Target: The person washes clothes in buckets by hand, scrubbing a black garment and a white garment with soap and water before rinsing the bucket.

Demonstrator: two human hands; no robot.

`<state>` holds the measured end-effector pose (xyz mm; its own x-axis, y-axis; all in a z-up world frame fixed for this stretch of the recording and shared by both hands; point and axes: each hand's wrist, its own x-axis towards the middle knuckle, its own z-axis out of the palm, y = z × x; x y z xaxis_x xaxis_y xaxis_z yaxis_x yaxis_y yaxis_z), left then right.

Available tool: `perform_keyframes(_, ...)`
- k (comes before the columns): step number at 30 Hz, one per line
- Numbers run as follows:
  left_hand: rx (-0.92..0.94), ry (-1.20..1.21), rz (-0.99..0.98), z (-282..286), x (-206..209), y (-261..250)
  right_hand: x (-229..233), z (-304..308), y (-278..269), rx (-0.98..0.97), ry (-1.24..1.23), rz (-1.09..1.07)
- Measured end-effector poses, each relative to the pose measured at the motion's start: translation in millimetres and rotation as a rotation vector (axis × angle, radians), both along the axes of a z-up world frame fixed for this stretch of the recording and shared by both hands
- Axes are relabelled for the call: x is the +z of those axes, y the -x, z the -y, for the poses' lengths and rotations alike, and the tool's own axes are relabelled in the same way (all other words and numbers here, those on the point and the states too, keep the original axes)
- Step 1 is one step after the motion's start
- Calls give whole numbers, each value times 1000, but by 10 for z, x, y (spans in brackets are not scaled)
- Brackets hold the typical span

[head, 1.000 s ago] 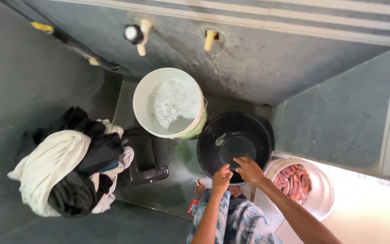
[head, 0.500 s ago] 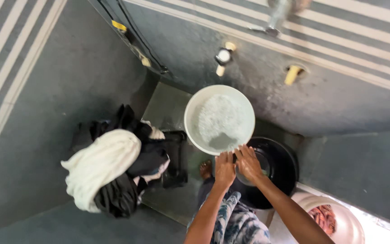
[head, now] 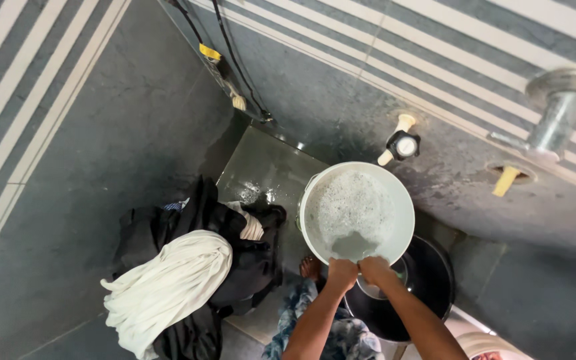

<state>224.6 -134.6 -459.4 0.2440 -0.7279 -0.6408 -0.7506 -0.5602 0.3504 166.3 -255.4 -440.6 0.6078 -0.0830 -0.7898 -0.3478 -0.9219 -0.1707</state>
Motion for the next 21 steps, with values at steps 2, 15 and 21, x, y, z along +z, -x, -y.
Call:
perform_keyframes(2,9,-43,-23,86,-10,-37,-4,68,-43,-8,-83,-101)
perform_keyframes(15,49,30,46,101,65,16,83,220,67,81,-161,146)
perform_keyframes(21,99,82,51,215,178,214,198,274,123,144,-65,132)
